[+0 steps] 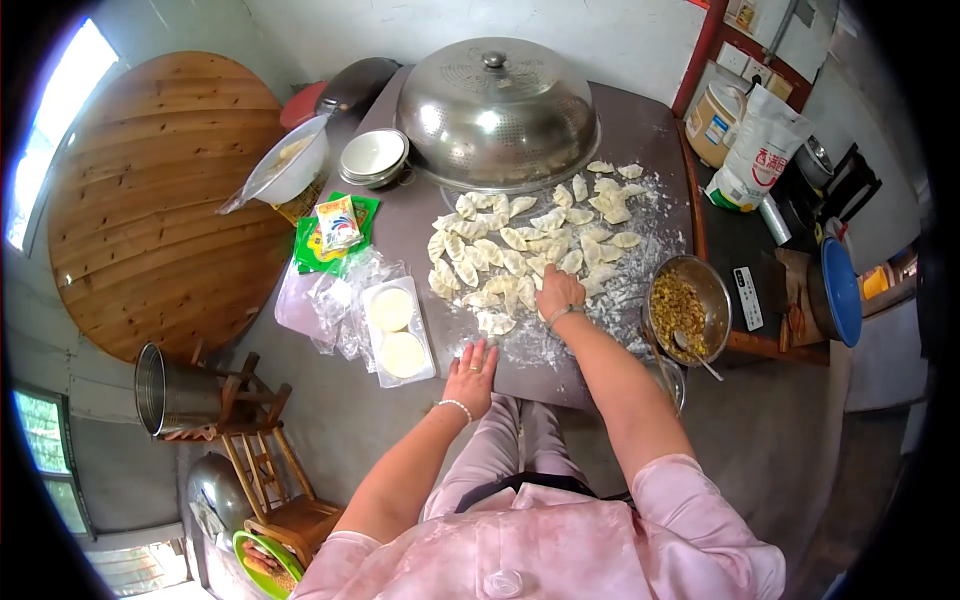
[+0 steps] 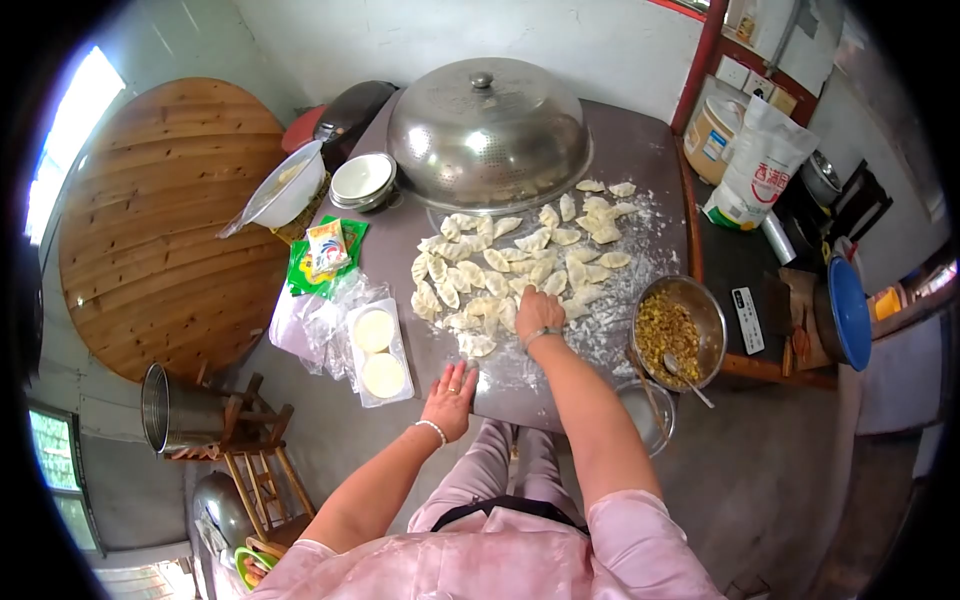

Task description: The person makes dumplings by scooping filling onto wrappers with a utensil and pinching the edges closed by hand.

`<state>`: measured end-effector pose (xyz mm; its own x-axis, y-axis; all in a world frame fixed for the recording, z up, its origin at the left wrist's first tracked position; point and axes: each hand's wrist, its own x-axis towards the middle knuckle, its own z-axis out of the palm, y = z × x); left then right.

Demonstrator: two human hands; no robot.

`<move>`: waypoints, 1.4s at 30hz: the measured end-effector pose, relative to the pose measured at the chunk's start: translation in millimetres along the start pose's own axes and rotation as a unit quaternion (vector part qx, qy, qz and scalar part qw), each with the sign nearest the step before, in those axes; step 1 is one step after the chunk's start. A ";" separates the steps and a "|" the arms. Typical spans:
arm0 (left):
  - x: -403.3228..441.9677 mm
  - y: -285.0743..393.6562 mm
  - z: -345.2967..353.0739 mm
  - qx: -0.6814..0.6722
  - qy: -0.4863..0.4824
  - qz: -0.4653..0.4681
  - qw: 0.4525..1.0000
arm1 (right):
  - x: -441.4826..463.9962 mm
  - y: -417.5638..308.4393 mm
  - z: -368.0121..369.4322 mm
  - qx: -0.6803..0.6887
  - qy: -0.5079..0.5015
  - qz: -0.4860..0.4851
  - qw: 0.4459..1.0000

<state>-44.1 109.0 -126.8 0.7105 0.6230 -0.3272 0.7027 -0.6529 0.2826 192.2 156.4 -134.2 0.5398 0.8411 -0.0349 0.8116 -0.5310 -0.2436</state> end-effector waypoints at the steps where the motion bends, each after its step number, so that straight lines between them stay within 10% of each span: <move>1: 0.1 0.1 -0.4 -0.002 0.000 0.000 1.000 | 1.9 0.9 1.6 0.017 -0.011 0.014 1.000; 6: 0.0 0.8 0.1 0.000 -0.004 -0.002 1.000 | 21.1 30.5 22.3 0.252 -0.097 0.069 0.960; 7: -1.2 0.8 0.3 0.001 -0.006 -0.003 1.000 | 18.4 34.2 18.4 0.368 -0.124 0.130 0.913; 9: 0.0 1.3 0.0 0.003 -0.006 -0.002 1.000 | 1.0 45.0 6.0 0.693 -0.204 0.340 0.603; 10: 0.8 1.4 1.0 0.002 -0.003 0.000 1.000 | -7.8 49.0 5.8 0.741 -0.176 0.353 0.544; 18: 0.3 -0.7 2.4 -0.007 0.004 -0.001 1.000 | 67.1 99.4 -42.4 0.903 0.000 0.221 0.370; 23: 2.1 0.1 -0.4 -0.002 0.008 0.002 1.000 | 77.0 87.7 -121.7 0.827 0.160 0.208 0.498; 38: 1.4 -3.4 9.2 -0.001 0.013 0.002 1.000 | -39.4 105.6 -11.1 0.633 0.009 0.338 0.696; 42: 0.7 -2.9 6.4 -0.011 0.012 0.001 1.000 | -43.2 117.2 9.0 0.218 0.001 0.181 0.959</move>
<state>-45.9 108.5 -133.6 0.7129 0.6312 -0.3056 0.7012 -0.6453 0.3030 262.0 58.7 -169.9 0.7697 0.6087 -0.1925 0.3999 -0.6947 -0.5979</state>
